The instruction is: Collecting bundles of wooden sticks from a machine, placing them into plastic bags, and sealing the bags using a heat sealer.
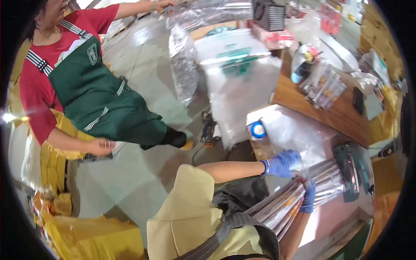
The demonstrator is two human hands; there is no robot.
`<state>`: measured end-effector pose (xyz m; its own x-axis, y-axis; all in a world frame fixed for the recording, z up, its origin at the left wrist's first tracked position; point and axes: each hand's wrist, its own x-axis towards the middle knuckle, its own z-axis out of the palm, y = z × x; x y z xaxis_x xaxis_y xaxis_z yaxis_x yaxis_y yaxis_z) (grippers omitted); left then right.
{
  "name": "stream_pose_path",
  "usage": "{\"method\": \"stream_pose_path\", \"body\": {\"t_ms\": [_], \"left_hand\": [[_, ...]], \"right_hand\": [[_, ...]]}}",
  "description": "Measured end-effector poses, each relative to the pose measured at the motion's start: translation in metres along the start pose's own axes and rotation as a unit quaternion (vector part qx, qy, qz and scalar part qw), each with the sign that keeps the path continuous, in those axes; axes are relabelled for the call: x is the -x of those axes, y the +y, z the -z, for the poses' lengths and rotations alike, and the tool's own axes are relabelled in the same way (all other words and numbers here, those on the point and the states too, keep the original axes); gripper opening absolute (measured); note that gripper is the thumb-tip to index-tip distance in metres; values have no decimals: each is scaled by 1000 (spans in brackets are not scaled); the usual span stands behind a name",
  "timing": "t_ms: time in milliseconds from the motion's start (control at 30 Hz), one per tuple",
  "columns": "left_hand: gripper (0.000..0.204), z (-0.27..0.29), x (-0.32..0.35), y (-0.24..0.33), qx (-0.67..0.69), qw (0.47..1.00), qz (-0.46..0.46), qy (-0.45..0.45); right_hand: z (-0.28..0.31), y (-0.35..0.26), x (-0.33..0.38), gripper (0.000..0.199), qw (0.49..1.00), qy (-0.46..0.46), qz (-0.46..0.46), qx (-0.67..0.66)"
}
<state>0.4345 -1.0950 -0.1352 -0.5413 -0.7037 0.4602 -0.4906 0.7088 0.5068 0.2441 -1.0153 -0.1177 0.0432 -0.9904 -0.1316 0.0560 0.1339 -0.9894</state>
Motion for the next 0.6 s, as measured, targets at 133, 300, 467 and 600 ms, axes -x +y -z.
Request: {"method": "stream_pose_path", "body": {"t_ms": [133,300,467,600], "left_hand": [[38,2,-23,-31,-126,986,94,-59],[46,-20,-11,27,-253,953,-167,-30],[58,21,35,47,-22,959,-184,-213],[58,-23,39,55,36,960,-277,24]], "right_hand": [[44,7,45,20,989,145,-26,-32],[2,-41,51,21,992,85,-44,-77],[16,49,0,31,995,15,-5,-100],[62,84,13,38,955,71,-69,-280]]}}
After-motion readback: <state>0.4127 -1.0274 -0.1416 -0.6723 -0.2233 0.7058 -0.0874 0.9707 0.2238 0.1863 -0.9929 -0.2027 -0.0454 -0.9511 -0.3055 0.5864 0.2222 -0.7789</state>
